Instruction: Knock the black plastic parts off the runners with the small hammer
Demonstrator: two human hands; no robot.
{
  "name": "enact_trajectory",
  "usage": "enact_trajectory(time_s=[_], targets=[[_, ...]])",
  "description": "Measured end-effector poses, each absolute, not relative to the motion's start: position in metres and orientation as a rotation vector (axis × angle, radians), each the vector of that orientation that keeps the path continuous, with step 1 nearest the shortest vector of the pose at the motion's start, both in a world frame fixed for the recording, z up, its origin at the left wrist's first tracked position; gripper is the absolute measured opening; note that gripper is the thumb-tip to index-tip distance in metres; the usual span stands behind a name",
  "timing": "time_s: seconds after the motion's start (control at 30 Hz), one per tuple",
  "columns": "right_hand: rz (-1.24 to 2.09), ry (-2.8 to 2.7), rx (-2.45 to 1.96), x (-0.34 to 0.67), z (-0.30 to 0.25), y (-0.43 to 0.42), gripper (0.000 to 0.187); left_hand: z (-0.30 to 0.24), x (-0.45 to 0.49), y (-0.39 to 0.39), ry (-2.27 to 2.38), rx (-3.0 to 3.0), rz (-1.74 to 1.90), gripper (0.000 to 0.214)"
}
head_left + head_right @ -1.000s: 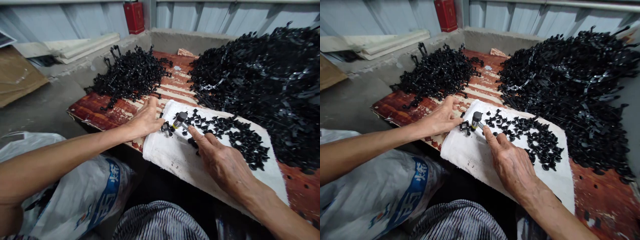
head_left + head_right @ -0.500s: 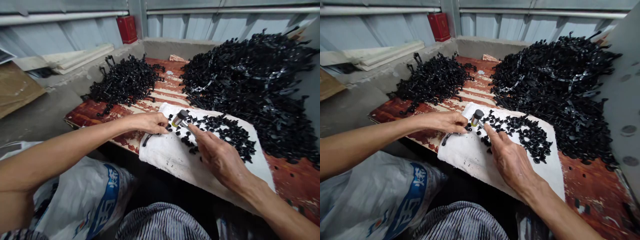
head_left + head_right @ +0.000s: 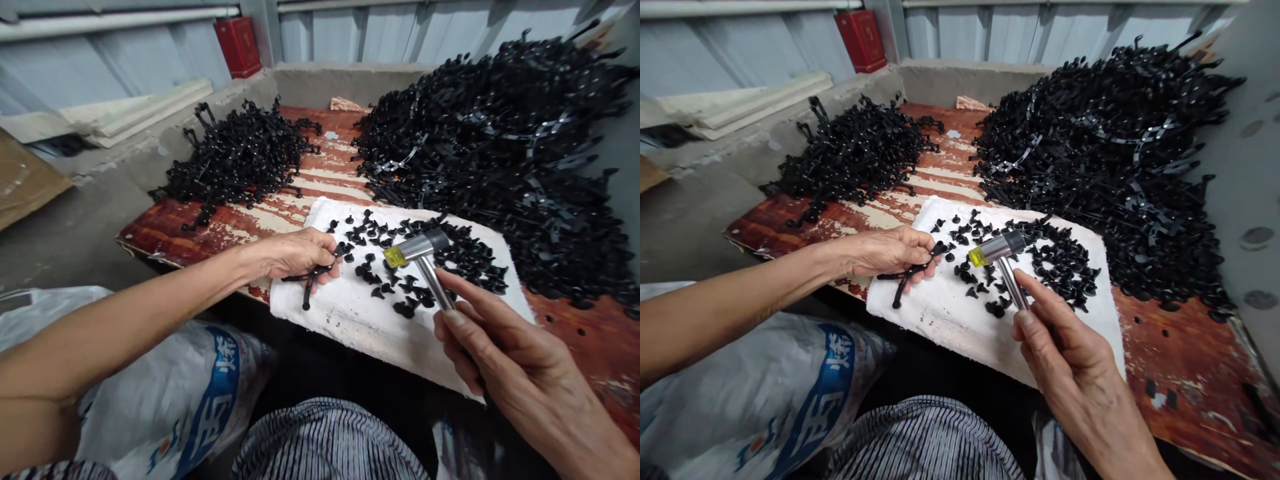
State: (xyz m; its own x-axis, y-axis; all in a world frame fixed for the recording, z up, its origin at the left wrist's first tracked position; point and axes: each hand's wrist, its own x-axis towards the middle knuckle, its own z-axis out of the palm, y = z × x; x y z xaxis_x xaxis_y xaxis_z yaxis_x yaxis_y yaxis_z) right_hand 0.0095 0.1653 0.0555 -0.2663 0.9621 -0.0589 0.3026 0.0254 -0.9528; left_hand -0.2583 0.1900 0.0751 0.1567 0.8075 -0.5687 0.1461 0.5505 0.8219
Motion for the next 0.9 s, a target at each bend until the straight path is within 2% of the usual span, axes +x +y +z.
enact_trajectory(time_s=[0.1,0.2,0.27,0.67,0.9], targets=[[1.297,-1.566,-1.324,0.012,0.048,0.161,0.046,0.078,-0.256,0.186,1.421,0.921,0.636,0.017],[1.286,-1.553,-1.314,0.013,0.043,0.159,0.044,0.08,-0.258,0.182,1.393,0.987,0.621,0.046],[1.285,-1.567,-1.299,0.013,0.041,0.159,0.043,0.081,-0.26,0.18,1.323,1.055,0.573,0.054],[1.285,-1.696,-1.26,0.012,0.04,0.161,0.046,0.086,-0.253,0.179,1.489,1.027,0.574,0.045],[1.449,-1.572,-1.16,-0.009,0.051,0.17,0.044,0.085,-0.243,0.176,1.348,0.957,0.66,0.045]])
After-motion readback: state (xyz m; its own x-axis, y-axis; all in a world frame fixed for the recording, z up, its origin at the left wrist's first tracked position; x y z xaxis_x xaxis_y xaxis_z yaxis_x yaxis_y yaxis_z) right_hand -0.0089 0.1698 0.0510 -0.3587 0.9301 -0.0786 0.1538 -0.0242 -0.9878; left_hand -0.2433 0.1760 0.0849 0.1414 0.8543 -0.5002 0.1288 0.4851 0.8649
